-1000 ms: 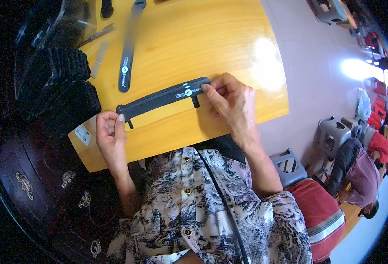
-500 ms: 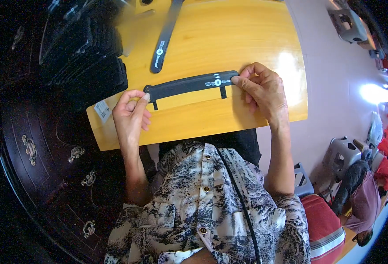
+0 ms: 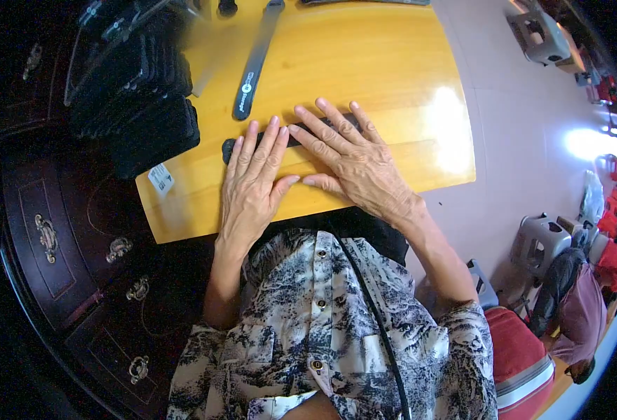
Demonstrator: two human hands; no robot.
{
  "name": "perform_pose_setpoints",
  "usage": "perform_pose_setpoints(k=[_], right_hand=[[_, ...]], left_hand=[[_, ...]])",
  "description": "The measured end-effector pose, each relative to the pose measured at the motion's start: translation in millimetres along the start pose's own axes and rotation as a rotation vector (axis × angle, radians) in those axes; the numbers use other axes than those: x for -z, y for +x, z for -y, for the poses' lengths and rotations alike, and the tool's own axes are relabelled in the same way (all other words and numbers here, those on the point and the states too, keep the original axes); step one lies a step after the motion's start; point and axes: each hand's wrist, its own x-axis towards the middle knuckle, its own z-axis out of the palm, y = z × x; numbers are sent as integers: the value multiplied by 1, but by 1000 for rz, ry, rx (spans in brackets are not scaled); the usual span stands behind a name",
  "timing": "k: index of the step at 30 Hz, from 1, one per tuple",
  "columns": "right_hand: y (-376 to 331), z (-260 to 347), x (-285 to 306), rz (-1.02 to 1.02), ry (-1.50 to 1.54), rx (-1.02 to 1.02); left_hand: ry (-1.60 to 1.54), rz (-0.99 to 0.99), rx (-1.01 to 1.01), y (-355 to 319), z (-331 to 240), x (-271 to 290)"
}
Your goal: Assembling or inspecting flexible black straps by peeling off layers and aligning them on a wooden table.
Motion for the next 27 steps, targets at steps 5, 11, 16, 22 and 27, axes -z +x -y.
perform_pose_setpoints(k=[5, 11, 16, 22, 27], right_hand=[[-1, -5, -2, 113, -22, 50], [-3, -10, -1, 116, -3, 71], [-4, -13, 3, 139, -13, 73], [-12, -28, 7, 67, 35, -19], [-16, -35, -5, 47, -50, -45]], left_hand=[[28, 77, -5, 0, 5, -7], [42, 105, -7, 1, 3, -3], [18, 119, -5, 0, 3, -8], [-64, 71, -3, 1, 6, -1], [-83, -198, -19, 22, 15, 11]])
